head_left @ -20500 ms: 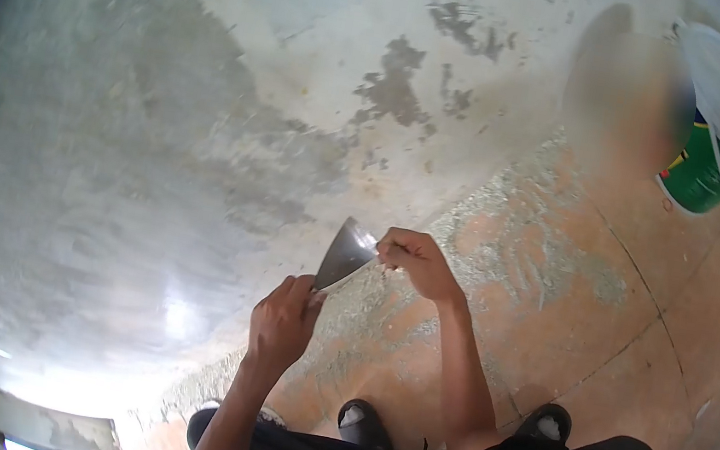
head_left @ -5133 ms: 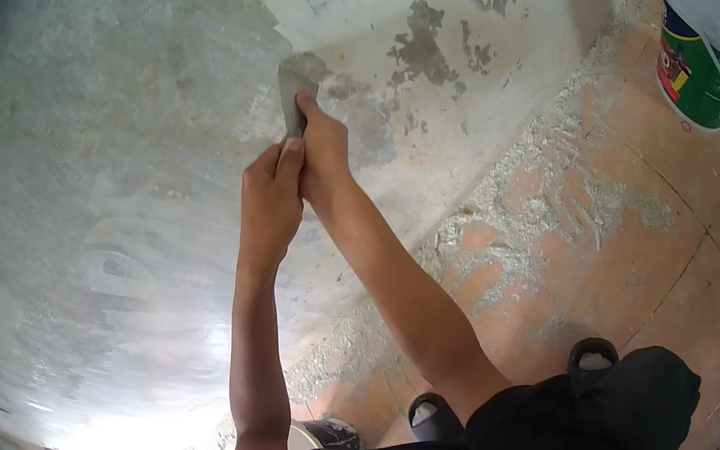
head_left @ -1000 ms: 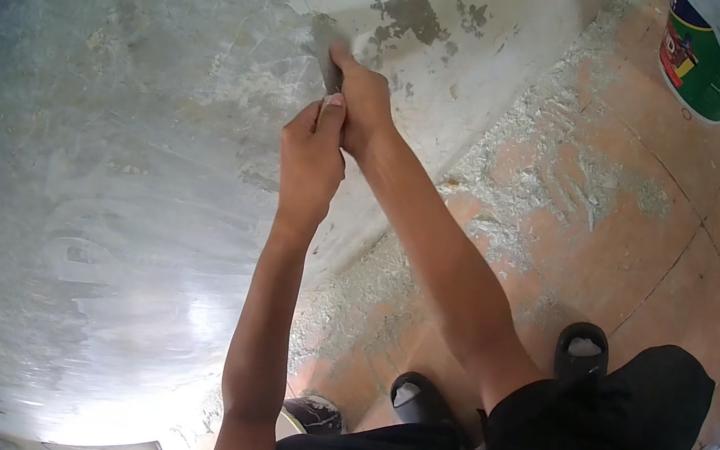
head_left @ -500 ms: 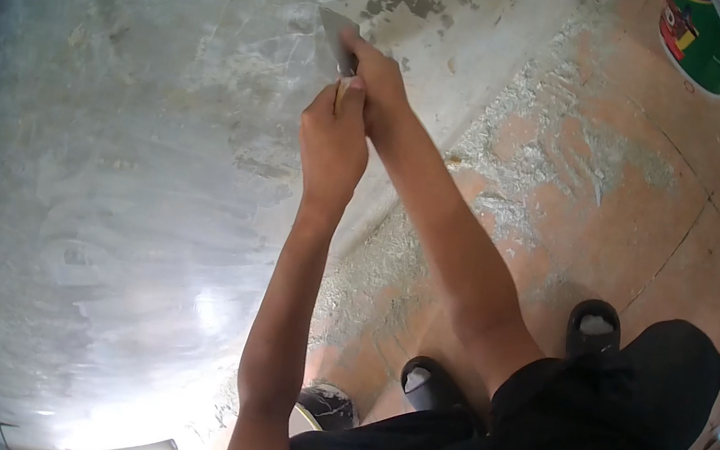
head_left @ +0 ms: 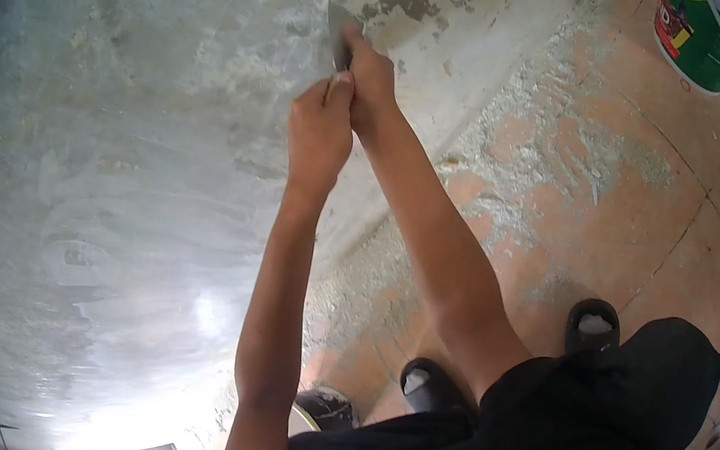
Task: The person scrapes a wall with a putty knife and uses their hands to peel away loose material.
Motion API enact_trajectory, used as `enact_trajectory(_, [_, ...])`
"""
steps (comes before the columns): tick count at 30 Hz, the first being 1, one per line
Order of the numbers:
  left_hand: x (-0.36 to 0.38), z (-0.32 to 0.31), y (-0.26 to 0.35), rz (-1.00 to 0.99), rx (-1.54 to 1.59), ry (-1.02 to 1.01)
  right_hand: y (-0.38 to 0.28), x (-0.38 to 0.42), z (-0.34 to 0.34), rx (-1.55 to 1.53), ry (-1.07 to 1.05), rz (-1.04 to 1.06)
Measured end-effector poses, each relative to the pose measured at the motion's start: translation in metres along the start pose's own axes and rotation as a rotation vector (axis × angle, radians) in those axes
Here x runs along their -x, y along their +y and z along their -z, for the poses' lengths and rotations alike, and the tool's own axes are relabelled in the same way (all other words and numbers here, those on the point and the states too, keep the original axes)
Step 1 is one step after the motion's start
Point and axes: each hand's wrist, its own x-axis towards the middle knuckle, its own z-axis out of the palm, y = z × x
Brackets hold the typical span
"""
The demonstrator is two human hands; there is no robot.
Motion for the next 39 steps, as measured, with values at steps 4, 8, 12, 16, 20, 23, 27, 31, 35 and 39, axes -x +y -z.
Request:
enact_trajectory(4, [0.003,0.004,0.001,-0.055,0.005,0.011,0.014,-0.005,0.006,0.071,-0.027,0.024])
enact_trajectory(8, [-0.012,-0.017,-0.002,-0.107,0.065,0.004,-0.011,-0.014,0.01,0.12,0.021,0.005])
enact_trajectory(12, [0.012,-0.009,-0.008,-0.064,0.047,0.005,0.015,-0.008,0.026,0.172,0.012,-0.056])
enact_trajectory(16, [-0.007,-0.029,-0.015,-0.114,0.062,0.02,-0.001,-0.02,0.025,0.155,0.072,0.018])
enact_trajectory(20, [0.007,-0.018,-0.009,-0.117,0.073,0.017,0.007,-0.009,0.023,0.127,0.028,-0.025])
enact_trajectory(23, [-0.007,-0.029,-0.013,-0.177,0.1,0.016,0.005,-0.027,0.032,0.209,0.028,-0.001])
enact_trajectory(27, [-0.007,-0.034,0.0,-0.114,0.06,-0.004,-0.013,-0.022,0.029,0.175,0.044,-0.061])
enact_trajectory(31, [0.01,-0.028,-0.019,-0.023,0.143,-0.028,0.002,-0.014,0.032,0.227,0.09,0.041])
enact_trajectory(35, [-0.009,-0.042,-0.015,-0.168,0.057,-0.019,0.0,-0.021,0.045,0.239,0.157,0.005])
enact_trajectory(39, [0.015,-0.03,-0.02,-0.15,0.005,0.032,0.014,-0.015,0.046,0.245,0.044,-0.031])
